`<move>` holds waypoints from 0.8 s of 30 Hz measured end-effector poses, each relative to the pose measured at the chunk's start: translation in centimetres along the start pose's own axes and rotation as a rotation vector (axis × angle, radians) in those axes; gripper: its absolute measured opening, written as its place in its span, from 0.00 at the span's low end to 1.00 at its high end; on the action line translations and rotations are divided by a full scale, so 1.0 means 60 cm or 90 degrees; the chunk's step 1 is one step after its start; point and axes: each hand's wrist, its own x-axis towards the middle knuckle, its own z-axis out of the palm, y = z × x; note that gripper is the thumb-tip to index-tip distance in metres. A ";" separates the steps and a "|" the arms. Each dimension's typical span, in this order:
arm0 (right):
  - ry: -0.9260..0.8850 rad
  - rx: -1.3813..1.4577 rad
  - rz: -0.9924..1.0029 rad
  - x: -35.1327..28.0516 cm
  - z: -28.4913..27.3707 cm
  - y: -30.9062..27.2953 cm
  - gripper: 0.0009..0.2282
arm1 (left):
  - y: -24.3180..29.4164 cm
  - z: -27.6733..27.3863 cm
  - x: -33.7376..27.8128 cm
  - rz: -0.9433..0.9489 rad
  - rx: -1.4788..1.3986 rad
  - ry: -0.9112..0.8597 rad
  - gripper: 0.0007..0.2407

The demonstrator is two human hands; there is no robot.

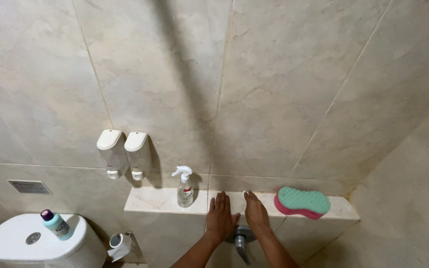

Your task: The person pulls back a shower curtain, tears off a piece of toilet paper, and wipes the shower floor and a tiled shelf with it. The person also moves a spray bottle and a sponge on the shelf while cleaning.

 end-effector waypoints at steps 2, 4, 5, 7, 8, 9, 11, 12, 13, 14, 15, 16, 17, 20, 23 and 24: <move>-0.001 -0.012 -0.027 0.004 0.019 -0.006 0.21 | -0.006 0.014 0.007 -0.003 -0.002 -0.006 0.35; -0.002 -0.026 -0.049 0.001 0.017 -0.021 0.22 | -0.008 0.021 0.012 -0.002 -0.005 -0.015 0.35; -0.024 -0.018 -0.055 -0.003 0.007 -0.035 0.23 | -0.008 0.021 0.013 -0.001 0.001 -0.012 0.35; -0.051 -0.009 -0.054 -0.010 0.005 -0.032 0.25 | -0.010 0.026 0.014 0.001 0.005 -0.017 0.35; -0.016 -0.005 -0.095 -0.013 0.013 -0.014 0.23 | -0.011 0.029 0.014 0.010 0.015 0.008 0.35; 0.021 -0.002 -0.136 -0.013 0.020 0.003 0.21 | -0.013 0.032 0.017 0.019 0.025 0.034 0.35; 0.057 -0.001 -0.127 -0.015 0.040 0.063 0.18 | -0.013 0.026 0.014 0.009 0.009 0.026 0.35; 0.096 0.000 -0.122 -0.018 0.048 0.094 0.14 | -0.011 0.023 0.012 -0.002 -0.004 0.023 0.35; 0.088 -0.001 -0.117 -0.015 0.041 0.099 0.14 | -0.009 0.021 0.010 -0.004 -0.009 0.015 0.35; 0.098 -0.017 -0.100 -0.013 0.034 0.104 0.14 | -0.007 0.020 0.008 -0.010 -0.002 0.025 0.35; 0.112 -0.032 -0.086 -0.004 0.027 0.107 0.14 | -0.006 0.015 0.011 -0.016 0.007 0.037 0.35; 0.107 -0.033 -0.084 -0.007 0.029 0.105 0.14 | -0.005 0.024 0.009 -0.018 0.005 0.033 0.35; 0.109 -0.033 -0.075 -0.001 0.033 0.098 0.14 | -0.008 0.029 0.013 -0.012 0.000 0.038 0.36; 0.124 -0.038 -0.107 0.013 0.064 0.093 0.16 | -0.009 0.025 0.014 -0.005 0.004 0.037 0.35; 0.111 -0.015 -0.099 0.012 0.045 0.036 0.18 | -0.007 0.017 0.012 -0.005 0.009 0.026 0.35; 0.085 0.014 -0.053 0.010 0.028 0.007 0.19 | -0.007 0.016 0.010 -0.010 0.005 0.023 0.35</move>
